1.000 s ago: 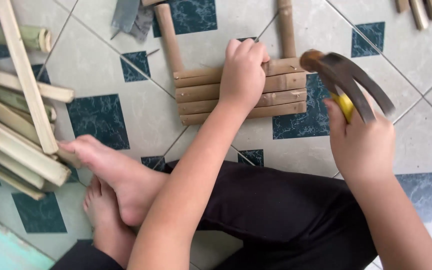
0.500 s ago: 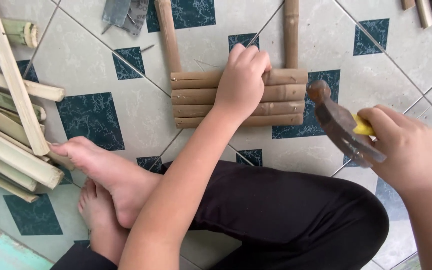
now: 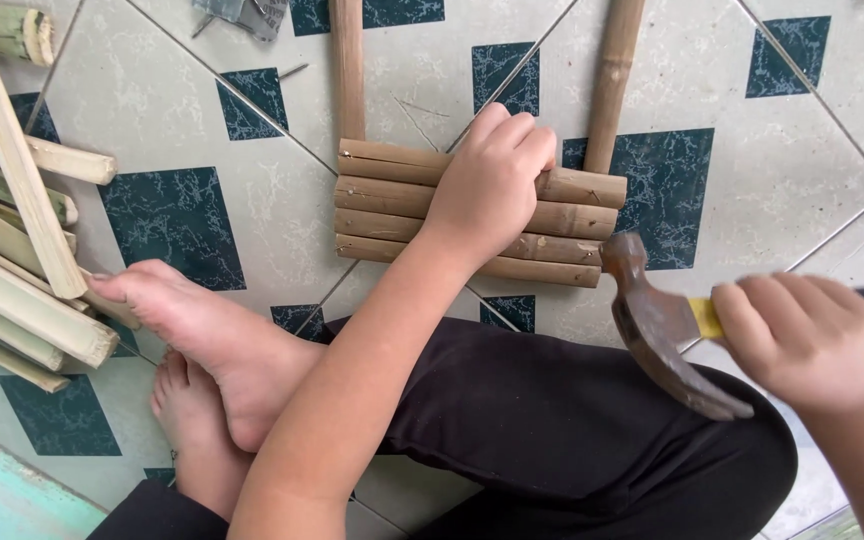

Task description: Hammering small nails into bamboo slats to assemble a miniature furniture structure on a tiled floor.

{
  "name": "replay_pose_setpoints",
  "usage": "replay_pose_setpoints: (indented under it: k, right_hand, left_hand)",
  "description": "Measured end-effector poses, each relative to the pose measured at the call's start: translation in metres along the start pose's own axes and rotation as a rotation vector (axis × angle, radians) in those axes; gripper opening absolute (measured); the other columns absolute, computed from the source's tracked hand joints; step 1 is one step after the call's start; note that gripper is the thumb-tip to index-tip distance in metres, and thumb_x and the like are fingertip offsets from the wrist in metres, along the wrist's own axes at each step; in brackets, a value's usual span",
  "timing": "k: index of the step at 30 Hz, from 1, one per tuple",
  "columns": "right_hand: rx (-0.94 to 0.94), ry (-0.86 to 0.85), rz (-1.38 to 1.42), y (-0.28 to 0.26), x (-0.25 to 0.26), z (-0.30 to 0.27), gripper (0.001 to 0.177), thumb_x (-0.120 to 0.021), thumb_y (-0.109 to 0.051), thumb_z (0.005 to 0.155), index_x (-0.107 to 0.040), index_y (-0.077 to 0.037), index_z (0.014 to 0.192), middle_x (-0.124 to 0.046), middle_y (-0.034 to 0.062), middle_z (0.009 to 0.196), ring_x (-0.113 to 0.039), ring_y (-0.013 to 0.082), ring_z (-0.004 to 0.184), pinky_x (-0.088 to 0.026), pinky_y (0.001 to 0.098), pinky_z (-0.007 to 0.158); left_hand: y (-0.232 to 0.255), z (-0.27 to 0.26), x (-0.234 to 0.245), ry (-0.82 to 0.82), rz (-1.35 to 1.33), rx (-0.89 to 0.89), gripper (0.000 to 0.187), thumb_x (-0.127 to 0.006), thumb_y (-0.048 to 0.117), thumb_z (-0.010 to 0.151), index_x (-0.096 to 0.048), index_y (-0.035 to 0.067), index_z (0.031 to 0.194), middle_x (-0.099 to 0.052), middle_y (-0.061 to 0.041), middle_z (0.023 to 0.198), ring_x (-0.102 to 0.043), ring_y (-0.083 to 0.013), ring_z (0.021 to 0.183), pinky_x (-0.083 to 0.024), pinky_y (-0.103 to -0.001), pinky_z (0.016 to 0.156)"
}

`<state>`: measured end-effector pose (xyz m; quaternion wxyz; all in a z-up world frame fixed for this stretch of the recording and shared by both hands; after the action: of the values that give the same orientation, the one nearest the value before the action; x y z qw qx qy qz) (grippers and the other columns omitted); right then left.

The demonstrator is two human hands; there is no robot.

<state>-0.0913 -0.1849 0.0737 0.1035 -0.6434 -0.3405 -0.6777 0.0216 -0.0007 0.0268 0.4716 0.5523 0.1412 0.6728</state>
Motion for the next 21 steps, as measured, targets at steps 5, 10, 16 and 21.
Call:
replay_pose_setpoints:
  k: [5, 10, 16, 21]
  right_hand:
    - [0.025, 0.034, -0.092, 0.004, -0.003, 0.024, 0.020, -0.067, -0.028, 0.088, -0.054, -0.012, 0.087, -0.057, -0.0033, 0.075, -0.052, 0.0060, 0.058, -0.038, 0.0187, 0.051]
    - [0.100, 0.020, 0.004, -0.004, -0.002, 0.007, 0.027, -0.068, -0.034, 0.078, -0.052, -0.013, 0.084, -0.060, -0.0002, 0.076, -0.059, 0.0106, 0.063, -0.044, 0.0215, 0.055]
    - [-0.031, 0.012, -0.095, -0.003, -0.002, 0.024, 0.022, -0.065, -0.033, 0.088, -0.054, -0.014, 0.089, -0.054, -0.0043, 0.073, -0.056, 0.0061, 0.062, -0.041, 0.0187, 0.055]
    - [0.173, 0.070, 0.021, -0.012, 0.006, 0.011, 0.023, -0.066, -0.027, 0.081, -0.048, -0.013, 0.082, -0.060, 0.0020, 0.075, -0.060, 0.0133, 0.064, -0.048, 0.0239, 0.057]
  left_hand:
    - [0.001, 0.001, 0.001, -0.003, 0.001, -0.007, 0.011, -0.048, -0.003, 0.074, -0.048, 0.006, 0.067, -0.046, -0.005, 0.067, -0.040, -0.0207, 0.070, -0.041, -0.030, 0.068]
    - [-0.002, -0.001, -0.001, 0.001, 0.013, -0.003, 0.012, -0.049, -0.006, 0.072, -0.048, 0.006, 0.069, -0.046, -0.004, 0.068, -0.039, -0.0203, 0.070, -0.041, -0.030, 0.067]
    - [0.006, -0.004, -0.003, 0.026, 0.111, -0.055, 0.008, -0.048, -0.001, 0.074, -0.047, 0.006, 0.070, -0.045, -0.006, 0.069, -0.038, -0.0210, 0.070, -0.040, -0.031, 0.065]
    - [0.004, -0.006, -0.006, 0.021, 0.157, -0.039, 0.004, -0.048, 0.001, 0.074, -0.048, 0.005, 0.072, -0.047, -0.008, 0.074, -0.040, -0.0225, 0.072, -0.040, -0.033, 0.069]
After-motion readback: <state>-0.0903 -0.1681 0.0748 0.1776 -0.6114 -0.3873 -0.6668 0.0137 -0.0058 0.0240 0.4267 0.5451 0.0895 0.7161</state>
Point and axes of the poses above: each hand's wrist, its own z-axis towards the middle knuckle, its own x-axis out of the back of the hand, y = z × x, the point moved 6 cm from there along z, towards the middle knuckle
